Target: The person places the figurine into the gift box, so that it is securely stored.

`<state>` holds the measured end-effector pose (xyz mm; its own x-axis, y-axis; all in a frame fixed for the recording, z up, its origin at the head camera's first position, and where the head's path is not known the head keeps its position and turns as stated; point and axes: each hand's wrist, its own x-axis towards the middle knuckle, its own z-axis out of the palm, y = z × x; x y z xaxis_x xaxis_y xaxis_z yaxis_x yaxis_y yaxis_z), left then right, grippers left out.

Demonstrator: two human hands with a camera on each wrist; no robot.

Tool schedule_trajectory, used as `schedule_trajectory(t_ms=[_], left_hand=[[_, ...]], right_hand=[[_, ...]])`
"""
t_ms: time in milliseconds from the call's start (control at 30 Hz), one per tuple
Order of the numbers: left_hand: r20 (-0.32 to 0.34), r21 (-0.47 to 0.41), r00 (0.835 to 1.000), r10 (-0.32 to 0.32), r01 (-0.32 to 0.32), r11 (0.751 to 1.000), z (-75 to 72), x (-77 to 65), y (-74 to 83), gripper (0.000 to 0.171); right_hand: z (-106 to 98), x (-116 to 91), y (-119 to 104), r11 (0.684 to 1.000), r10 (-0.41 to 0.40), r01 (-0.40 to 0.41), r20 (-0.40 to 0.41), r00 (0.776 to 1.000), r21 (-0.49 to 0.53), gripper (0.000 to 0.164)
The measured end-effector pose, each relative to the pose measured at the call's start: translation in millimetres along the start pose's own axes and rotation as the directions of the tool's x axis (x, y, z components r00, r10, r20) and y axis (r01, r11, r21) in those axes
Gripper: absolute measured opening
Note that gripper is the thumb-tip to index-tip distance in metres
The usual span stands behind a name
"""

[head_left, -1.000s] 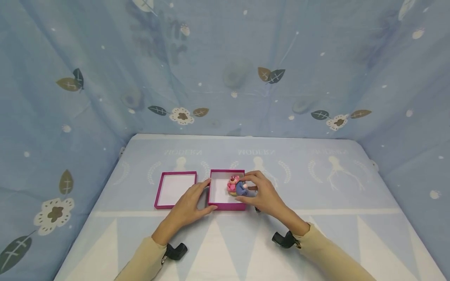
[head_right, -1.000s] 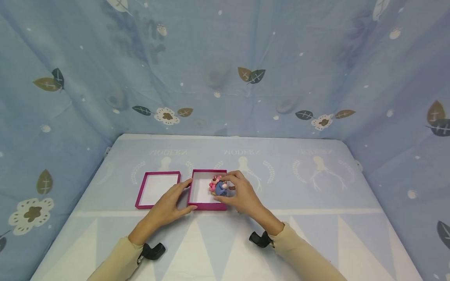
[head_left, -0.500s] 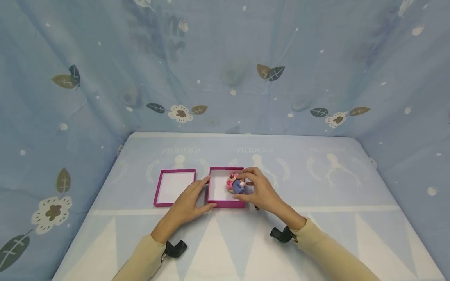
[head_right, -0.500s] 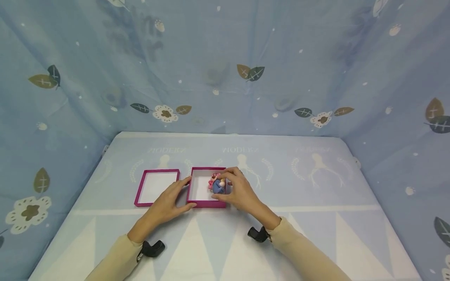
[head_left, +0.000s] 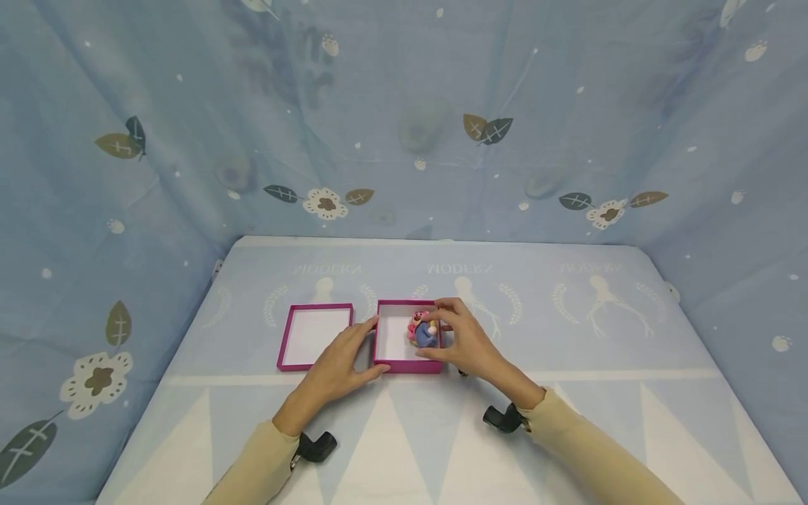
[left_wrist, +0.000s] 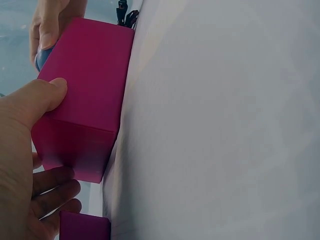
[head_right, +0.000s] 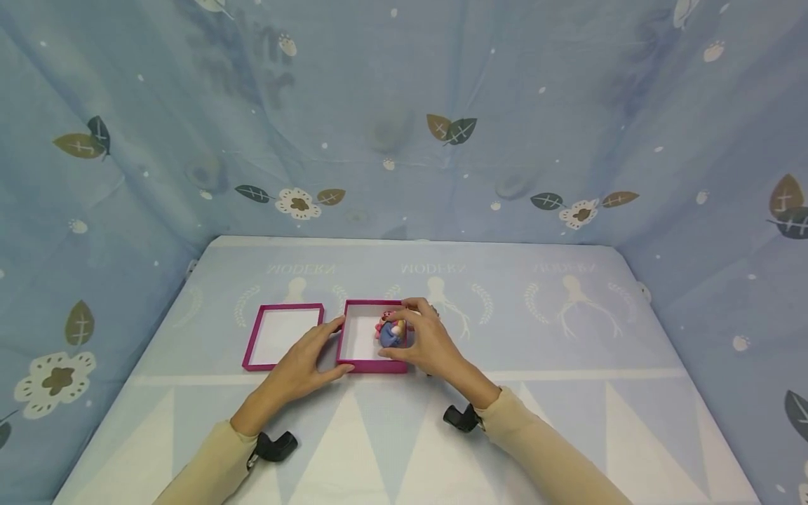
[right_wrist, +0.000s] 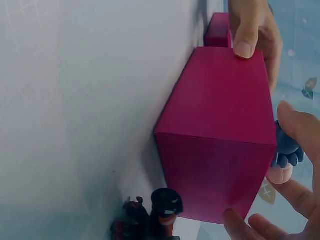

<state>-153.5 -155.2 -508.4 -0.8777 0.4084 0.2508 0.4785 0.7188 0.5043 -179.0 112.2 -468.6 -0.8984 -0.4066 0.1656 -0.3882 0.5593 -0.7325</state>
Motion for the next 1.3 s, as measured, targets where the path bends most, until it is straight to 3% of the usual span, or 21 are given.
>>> schedule_trajectory(t_ms=[167,633,967,1300], left_hand=[[0.001,0.007,1.0,0.001,-0.001,1.0,1.3,-0.3,-1.7,0.09],[0.006,-0.003,1.0,-0.014,0.014,1.0,0.3,0.0,-0.3,0.089],[0.007,0.005,1.0,-0.013,0.013,1.0,1.3,0.1,-0.9,0.089],[-0.013,0.01,1.0,0.011,-0.011,1.0,1.6,1.0,-2.4,0.089]], right_hand=[[2.5,1.3,2.7,1.0,0.018,-0.017,0.025,1.0,-0.018,0.056],[1.1,9.7,11.8,0.999,-0.026,0.03,0.094,0.995,-0.042,0.049],[-2.9,15.3,16.0,1.0,-0.016,0.019,0.189,0.982,-0.013,0.052],[-7.3,22.3,20.6,0.998,-0.064,0.059,0.263,0.963,0.026,0.049]])
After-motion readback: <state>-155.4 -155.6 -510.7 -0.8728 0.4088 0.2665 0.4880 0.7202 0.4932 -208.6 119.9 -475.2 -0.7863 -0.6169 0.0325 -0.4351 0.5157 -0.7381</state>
